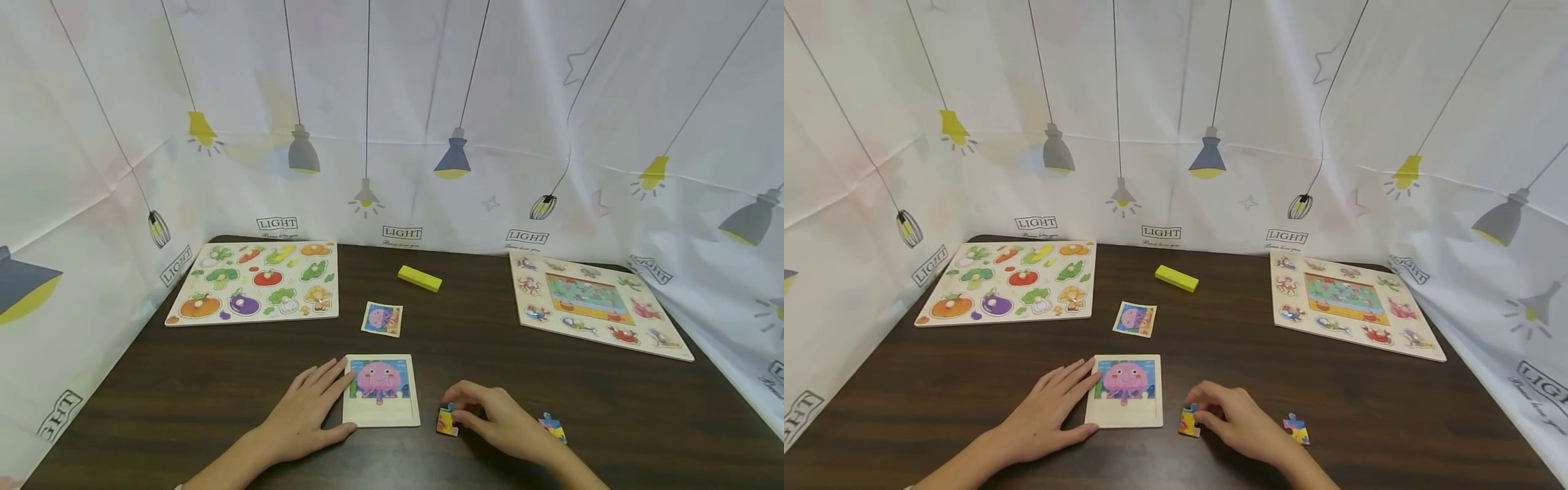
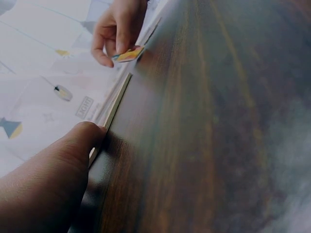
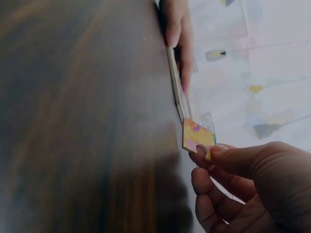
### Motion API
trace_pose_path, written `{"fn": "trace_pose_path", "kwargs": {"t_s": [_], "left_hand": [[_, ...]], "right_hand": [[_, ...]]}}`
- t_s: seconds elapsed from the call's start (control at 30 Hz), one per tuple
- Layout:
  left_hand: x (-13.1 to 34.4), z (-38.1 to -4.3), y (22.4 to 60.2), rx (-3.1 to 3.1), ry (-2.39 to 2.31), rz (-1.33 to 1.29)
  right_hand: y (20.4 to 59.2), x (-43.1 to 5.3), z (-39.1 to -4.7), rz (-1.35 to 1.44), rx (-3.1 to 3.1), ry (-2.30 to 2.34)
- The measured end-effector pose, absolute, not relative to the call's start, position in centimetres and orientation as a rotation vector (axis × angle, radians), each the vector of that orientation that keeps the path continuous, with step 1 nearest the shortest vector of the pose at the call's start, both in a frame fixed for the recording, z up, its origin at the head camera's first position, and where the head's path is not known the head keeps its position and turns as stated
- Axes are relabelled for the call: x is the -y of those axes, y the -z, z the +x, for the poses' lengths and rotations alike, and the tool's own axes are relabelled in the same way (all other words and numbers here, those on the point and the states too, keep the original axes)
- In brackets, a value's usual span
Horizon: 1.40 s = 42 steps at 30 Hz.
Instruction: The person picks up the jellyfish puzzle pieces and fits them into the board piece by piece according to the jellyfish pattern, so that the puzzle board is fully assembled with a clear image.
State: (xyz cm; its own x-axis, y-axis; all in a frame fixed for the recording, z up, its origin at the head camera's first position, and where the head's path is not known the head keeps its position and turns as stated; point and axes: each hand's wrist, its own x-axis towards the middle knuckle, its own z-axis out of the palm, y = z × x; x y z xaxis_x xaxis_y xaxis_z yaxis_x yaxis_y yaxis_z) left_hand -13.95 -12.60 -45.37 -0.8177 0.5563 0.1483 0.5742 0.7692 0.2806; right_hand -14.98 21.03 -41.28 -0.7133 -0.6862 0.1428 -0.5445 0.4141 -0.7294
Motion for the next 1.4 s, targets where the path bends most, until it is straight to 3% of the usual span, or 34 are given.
{"fn": "trace_pose_path", "kwargs": {"t_s": [1.4], "left_hand": [[12.7, -13.9, 45.3, 2.863, 0.483, -0.913]], "right_hand": [[40.8, -10.6, -18.7, -1.288, -2.494, 1.136]]}}
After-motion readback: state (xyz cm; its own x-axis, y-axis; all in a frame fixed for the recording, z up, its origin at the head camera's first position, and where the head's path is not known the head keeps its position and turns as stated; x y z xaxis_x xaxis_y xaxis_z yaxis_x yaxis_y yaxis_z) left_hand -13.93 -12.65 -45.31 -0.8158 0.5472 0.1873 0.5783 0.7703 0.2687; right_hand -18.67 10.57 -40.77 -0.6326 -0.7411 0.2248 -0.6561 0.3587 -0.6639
